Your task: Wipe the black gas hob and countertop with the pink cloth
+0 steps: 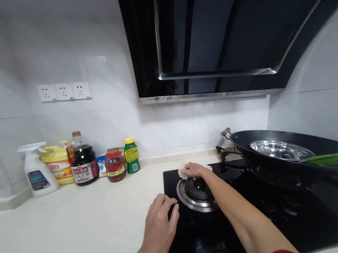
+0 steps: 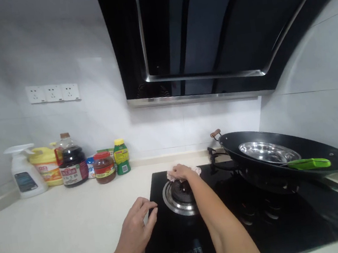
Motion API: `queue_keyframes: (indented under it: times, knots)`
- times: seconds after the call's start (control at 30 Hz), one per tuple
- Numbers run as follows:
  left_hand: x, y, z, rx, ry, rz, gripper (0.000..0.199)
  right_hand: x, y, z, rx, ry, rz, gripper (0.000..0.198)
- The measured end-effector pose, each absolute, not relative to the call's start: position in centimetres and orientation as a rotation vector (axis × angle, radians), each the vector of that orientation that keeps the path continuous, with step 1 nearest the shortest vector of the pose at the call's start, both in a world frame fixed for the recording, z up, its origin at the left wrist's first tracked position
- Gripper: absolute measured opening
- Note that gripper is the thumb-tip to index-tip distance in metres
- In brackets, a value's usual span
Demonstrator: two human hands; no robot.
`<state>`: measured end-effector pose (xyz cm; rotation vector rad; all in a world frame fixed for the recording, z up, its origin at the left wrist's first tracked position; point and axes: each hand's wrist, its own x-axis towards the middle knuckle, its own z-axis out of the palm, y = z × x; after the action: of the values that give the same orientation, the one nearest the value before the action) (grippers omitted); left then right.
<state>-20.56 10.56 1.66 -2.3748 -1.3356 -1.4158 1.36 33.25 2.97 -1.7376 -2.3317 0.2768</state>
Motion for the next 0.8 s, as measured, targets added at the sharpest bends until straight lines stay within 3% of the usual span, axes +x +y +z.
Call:
queue_keyframes:
  times: [0.43,0.8]
  knots:
    - [-20.8,10.9,1.2,-2.421,-1.397,-1.329,0.021,-2.3,33.0,3.3,-1.634,-2.485,0.277,0.037]
    - [-21.4,11.3,0.9,-2.366,-1.433,-1.333,0.021,-5.6,28.0,2.9,-1.238,-2.618,0.289,0.044]
